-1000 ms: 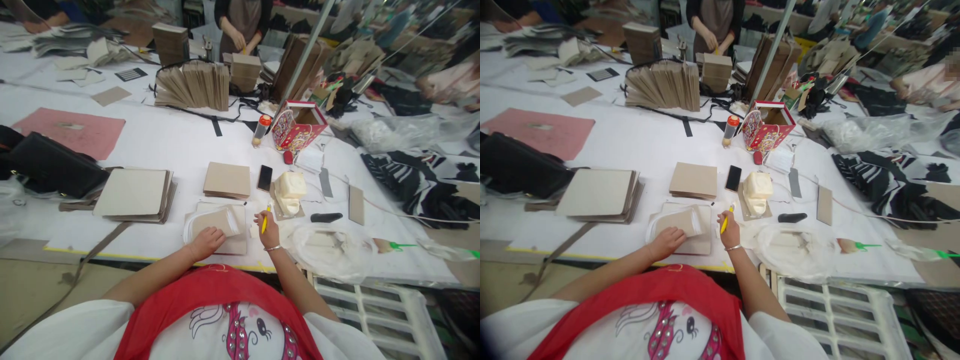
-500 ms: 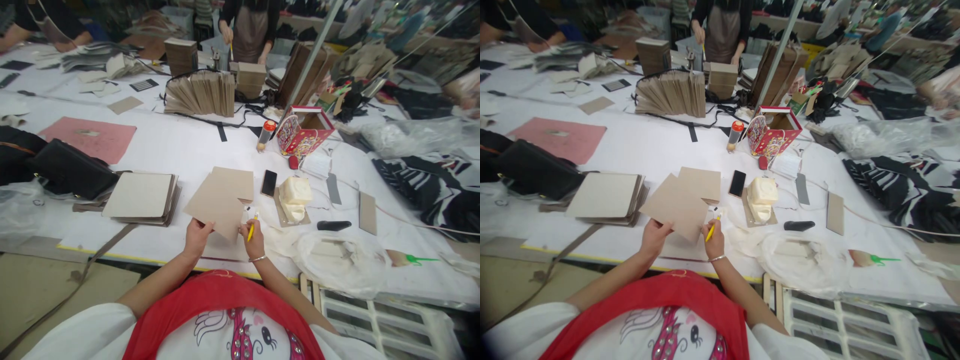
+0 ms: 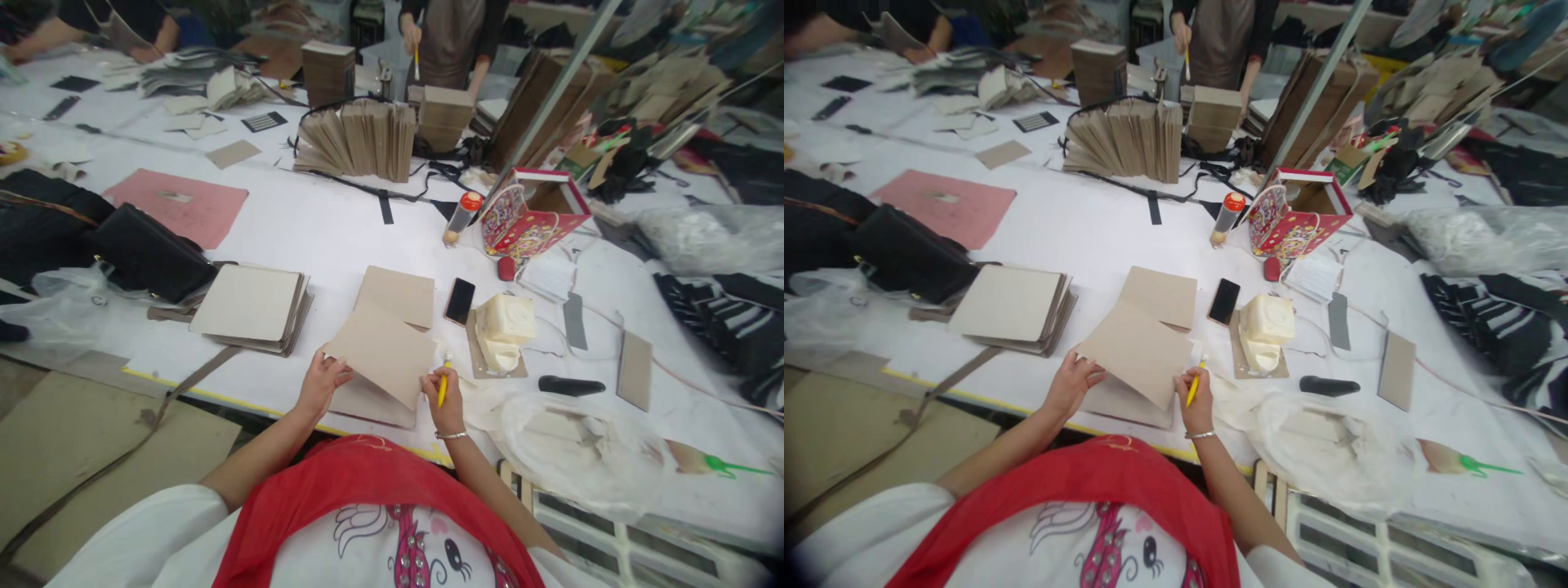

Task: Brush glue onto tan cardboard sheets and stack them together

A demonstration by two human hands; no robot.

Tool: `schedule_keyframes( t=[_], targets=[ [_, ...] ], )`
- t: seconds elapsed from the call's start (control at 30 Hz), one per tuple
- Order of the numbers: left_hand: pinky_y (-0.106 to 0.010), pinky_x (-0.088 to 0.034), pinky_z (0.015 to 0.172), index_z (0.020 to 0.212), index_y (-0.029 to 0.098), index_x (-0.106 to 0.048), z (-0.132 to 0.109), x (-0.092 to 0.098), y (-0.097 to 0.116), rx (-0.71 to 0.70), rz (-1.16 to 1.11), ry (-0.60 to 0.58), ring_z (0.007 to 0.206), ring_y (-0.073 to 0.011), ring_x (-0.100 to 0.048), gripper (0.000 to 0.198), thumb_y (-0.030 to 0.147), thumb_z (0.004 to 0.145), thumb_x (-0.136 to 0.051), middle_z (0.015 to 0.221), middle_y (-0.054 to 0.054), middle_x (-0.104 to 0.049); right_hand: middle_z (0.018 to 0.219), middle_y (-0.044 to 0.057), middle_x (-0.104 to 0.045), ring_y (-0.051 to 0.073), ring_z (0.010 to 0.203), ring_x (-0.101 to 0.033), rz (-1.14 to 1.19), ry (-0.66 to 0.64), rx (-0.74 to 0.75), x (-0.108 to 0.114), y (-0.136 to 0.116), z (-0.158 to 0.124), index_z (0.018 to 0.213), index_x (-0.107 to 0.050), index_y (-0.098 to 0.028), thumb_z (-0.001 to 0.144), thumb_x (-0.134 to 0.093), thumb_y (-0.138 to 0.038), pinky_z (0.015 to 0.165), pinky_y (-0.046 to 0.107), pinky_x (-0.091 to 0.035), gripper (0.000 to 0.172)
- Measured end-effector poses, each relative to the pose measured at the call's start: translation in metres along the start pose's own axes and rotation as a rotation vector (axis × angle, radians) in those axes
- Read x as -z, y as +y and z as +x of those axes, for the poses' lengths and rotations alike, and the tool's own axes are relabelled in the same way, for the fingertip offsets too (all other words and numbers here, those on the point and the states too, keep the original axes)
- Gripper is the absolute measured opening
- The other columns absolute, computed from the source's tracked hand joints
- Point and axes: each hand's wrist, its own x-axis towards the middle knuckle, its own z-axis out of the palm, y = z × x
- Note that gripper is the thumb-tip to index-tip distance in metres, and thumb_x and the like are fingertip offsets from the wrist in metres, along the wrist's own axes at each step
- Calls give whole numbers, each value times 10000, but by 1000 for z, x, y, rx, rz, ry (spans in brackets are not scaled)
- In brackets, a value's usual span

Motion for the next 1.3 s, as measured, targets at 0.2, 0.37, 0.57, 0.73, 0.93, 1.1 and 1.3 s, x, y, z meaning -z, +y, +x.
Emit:
schedule_keyframes(
  t=[0.2, 0.37, 0.57, 0.73, 0.93, 1.1, 1.3],
  targets=[
    [-252, -480, 586, 825, 126, -645, 9, 44, -27, 103, 431, 136, 678, -149, -558, 414, 508, 688, -559, 742, -41, -623, 774, 27, -594, 166, 691, -596, -176, -137, -19, 13, 27, -10, 942, -409, -208, 792, -497, -412, 657, 306, -476, 268],
    [-263, -429, 679, 710, 155, -674, 12, 66, -45, 3, 815, 89, 706, -170, -572, 330, 457, 691, -544, 713, -27, -659, 751, 35, -612, 183, 640, -599, -345, -164, 9, 1, 31, -7, 924, -431, -202, 803, -435, -421, 585, 294, -446, 251],
    [-239, -367, 584, 587, 158, -629, 13, 76, -52, 41, 903, 54, 590, -148, -518, 360, 484, 687, -517, 552, 2, -587, 735, 35, -609, 183, 607, -587, -405, -144, 20, -11, 36, 3, 924, -447, -191, 808, -402, -417, 565, 286, -430, 258],
    [-235, -343, 541, 554, 158, -602, 15, 79, -57, 84, 880, 58, 540, -137, -480, 369, 504, 661, -531, 491, 17, -536, 732, 37, -608, 183, 612, -589, -426, -125, 24, -17, 41, 5, 912, -457, -189, 801, -406, -416, 563, 283, -429, 257],
    [-228, -326, 513, 517, 160, -578, 22, 81, -57, 140, 848, 29, 493, -125, -458, 369, 510, 634, -564, 442, 24, -509, 709, 28, -607, 177, 574, -580, -450, -115, -3, -20, 41, 4, 945, -456, -180, 800, -392, -420, 541, 276, -419, 288],
    [-225, -329, 506, 525, 157, -578, 25, 81, -55, 165, 814, 19, 490, -124, -458, 363, 506, 623, -576, 451, 19, -516, 673, 9, -590, 172, 553, -571, -493, -121, -19, -22, 42, 7, 954, -460, -179, 794, -393, -405, 526, 265, -404, 284],
    [-225, -315, 507, 499, 160, -562, 27, 81, -52, 183, 856, -6, 487, -118, -435, 373, 519, 596, -590, 443, 28, -495, 662, 9, -591, 174, 555, -570, -550, -121, -35, -23, 38, 6, 959, -460, -187, 804, -389, -351, 528, 265, -400, 237]
  ],
)
